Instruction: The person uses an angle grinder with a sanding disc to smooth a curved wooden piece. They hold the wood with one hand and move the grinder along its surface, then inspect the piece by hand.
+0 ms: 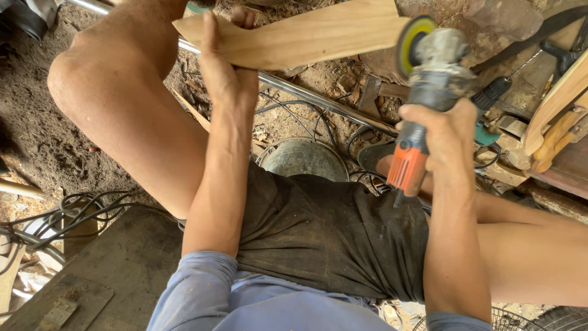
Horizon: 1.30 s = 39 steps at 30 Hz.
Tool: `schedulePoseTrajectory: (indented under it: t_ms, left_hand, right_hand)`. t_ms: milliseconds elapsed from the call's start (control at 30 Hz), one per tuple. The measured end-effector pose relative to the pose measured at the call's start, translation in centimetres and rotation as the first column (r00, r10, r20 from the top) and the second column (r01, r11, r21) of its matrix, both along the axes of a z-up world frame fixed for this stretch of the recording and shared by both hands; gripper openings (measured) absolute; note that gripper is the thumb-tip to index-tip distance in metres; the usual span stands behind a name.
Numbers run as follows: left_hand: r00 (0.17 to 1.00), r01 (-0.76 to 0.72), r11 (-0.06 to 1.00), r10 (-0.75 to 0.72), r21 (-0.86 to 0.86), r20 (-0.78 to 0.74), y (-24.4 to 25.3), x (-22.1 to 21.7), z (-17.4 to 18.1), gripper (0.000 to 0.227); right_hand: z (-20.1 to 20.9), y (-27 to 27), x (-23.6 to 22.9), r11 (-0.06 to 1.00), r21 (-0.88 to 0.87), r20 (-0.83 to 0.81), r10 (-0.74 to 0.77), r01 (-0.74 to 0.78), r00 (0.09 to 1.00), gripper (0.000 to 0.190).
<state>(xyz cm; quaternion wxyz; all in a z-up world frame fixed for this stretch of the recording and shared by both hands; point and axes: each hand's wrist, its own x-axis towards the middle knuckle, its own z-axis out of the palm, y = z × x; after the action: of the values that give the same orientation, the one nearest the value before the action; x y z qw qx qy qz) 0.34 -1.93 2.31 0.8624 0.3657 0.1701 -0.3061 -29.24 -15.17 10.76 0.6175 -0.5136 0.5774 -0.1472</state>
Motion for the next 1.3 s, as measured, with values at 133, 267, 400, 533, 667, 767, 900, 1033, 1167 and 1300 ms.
schedulePoseTrajectory:
  t_ms: [133, 267, 400, 533, 667, 767, 900, 1033, 1167, 1300]
  left_hand:
    - [0.986, 0.032, 0.996, -0.017, -0.086, 0.165, -0.5, -1.9, -1.6, 0.029]
    - [0.976, 0.023, 0.999, -0.014, -0.037, 0.219, -0.3, -2.3, -2.4, 0.025]
    - [0.976, 0.028, 0.999, -0.021, -0.032, 0.217, 0.2, -2.1, -2.8, 0.025]
    - [0.992, 0.000, 1.000, -0.001, 0.015, 0.129, 1.3, -1.4, -3.8, 0.025]
    - [0.992, -0.006, 0.999, -0.001, 0.053, 0.122, 0.9, -0.8, -4.2, 0.025]
    - [0.994, -0.006, 0.999, 0.002, 0.034, 0.114, 0.7, -0.6, -4.4, 0.024]
    - [0.993, -0.008, 1.000, 0.005, 0.023, 0.114, 1.1, -0.3, -4.7, 0.025]
    - [0.990, -0.024, 0.999, 0.019, 0.038, 0.141, 2.4, 0.4, -4.9, 0.024]
    - [0.984, -0.047, 0.998, 0.040, 0.038, 0.173, 4.3, 0.8, -5.0, 0.024]
    - [0.981, 0.007, 1.000, -0.005, -0.010, 0.194, 3.4, 1.0, -5.3, 0.028]
  right_hand:
    - [0.2, 2.6, 2.6, 0.977, -0.021, 0.106, 0.214, -0.213, 0.971, 0.048]
    - [0.4, 4.5, 5.5, 0.875, -0.134, 0.001, 0.469, -0.465, 0.883, 0.047]
    - [0.2, 4.7, 6.7, 0.836, -0.098, -0.218, 0.511, -0.540, 0.832, 0.051]
    - [-1.7, 2.8, 5.8, 0.908, 0.003, -0.254, 0.406, -0.419, 0.878, 0.056]
    - [-3.6, -0.4, 3.4, 0.973, -0.011, -0.197, 0.225, -0.231, 0.954, 0.046]
    - [-5.0, -2.4, 1.9, 0.994, 0.052, -0.250, 0.103, -0.093, 0.963, 0.036]
    - [-6.7, -4.5, 0.5, 1.000, 0.025, -0.258, 0.025, -0.019, 0.966, 0.029]
    - [-6.7, -5.4, 0.0, 0.998, -0.059, -0.273, -0.028, 0.012, 0.962, 0.028]
    - [-5.4, -1.9, 1.1, 0.991, -0.063, -0.194, 0.108, -0.122, 0.975, 0.034]
    - [-5.1, 1.4, 3.7, 0.903, -0.063, -0.282, 0.391, -0.424, 0.876, 0.062]
